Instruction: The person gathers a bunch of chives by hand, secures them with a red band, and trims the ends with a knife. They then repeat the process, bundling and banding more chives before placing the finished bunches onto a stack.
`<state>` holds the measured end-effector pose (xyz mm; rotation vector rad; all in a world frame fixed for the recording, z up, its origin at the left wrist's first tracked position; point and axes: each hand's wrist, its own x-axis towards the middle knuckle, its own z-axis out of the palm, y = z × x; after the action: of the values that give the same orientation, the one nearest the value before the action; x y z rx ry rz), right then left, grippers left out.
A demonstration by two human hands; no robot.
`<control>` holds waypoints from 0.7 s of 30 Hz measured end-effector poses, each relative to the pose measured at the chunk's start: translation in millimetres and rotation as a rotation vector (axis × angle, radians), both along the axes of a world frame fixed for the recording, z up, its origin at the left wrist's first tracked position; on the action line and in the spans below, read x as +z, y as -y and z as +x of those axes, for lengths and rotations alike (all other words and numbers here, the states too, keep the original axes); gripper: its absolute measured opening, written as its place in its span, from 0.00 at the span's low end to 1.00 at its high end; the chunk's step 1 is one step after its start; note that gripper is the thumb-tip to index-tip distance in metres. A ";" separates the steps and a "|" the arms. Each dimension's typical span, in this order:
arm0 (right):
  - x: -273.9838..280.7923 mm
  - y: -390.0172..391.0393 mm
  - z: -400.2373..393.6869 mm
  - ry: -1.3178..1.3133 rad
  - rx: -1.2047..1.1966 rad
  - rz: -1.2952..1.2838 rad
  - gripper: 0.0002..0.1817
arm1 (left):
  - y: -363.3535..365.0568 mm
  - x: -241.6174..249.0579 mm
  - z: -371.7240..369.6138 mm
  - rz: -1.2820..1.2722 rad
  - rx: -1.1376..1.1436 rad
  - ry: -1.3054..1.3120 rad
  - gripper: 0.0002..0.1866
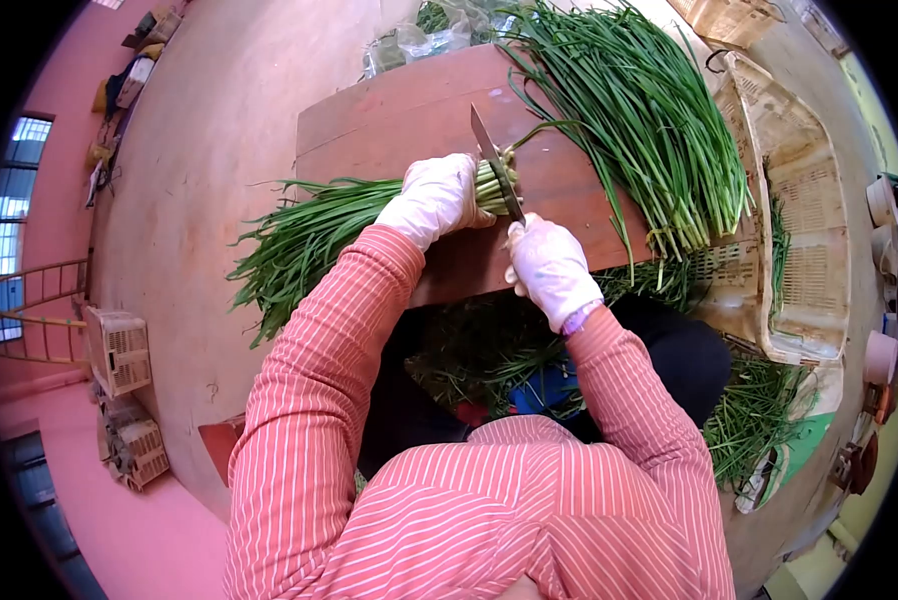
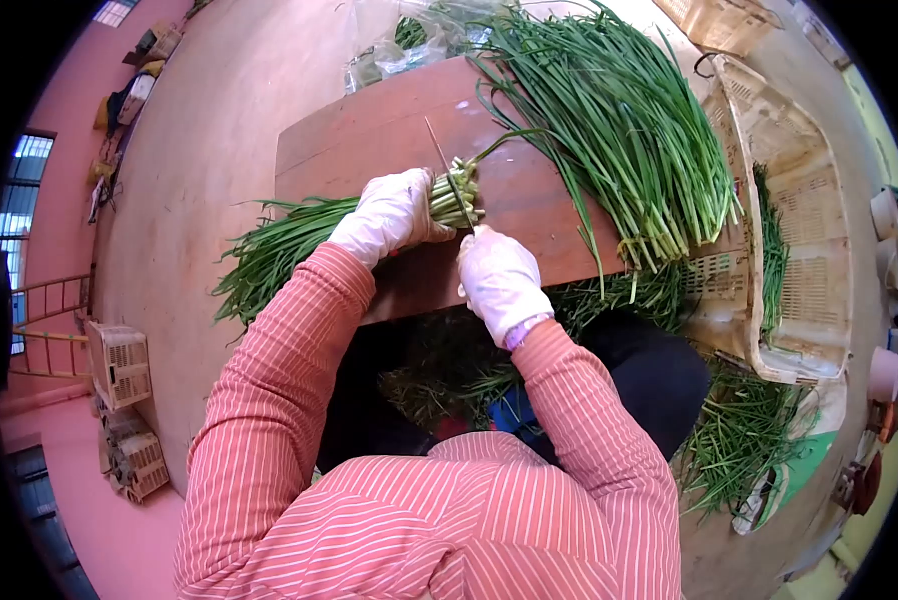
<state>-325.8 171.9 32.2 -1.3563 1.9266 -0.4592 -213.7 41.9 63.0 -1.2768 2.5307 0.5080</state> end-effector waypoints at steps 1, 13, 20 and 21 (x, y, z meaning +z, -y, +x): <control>24.6 -7.9 0.3 0.125 -0.091 0.145 0.13 | 0.0 -0.8 0.9 0.002 0.000 -0.003 0.30; -1.5 11.3 -14.3 0.483 -0.333 0.159 0.17 | 1.8 -3.1 -0.5 -0.012 -0.017 0.025 0.34; 6.9 -23.3 -16.9 0.265 -0.279 0.002 0.17 | 1.1 -2.5 -3.8 -0.026 -0.019 0.051 0.37; 8.5 -27.2 -12.5 0.281 -0.252 0.017 0.17 | 0.0 -2.6 -3.3 -0.028 -0.012 0.046 0.37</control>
<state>-338.3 199.1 40.7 -0.9811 1.8650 -0.7142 -217.0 41.9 60.4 -1.2679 2.5146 0.4367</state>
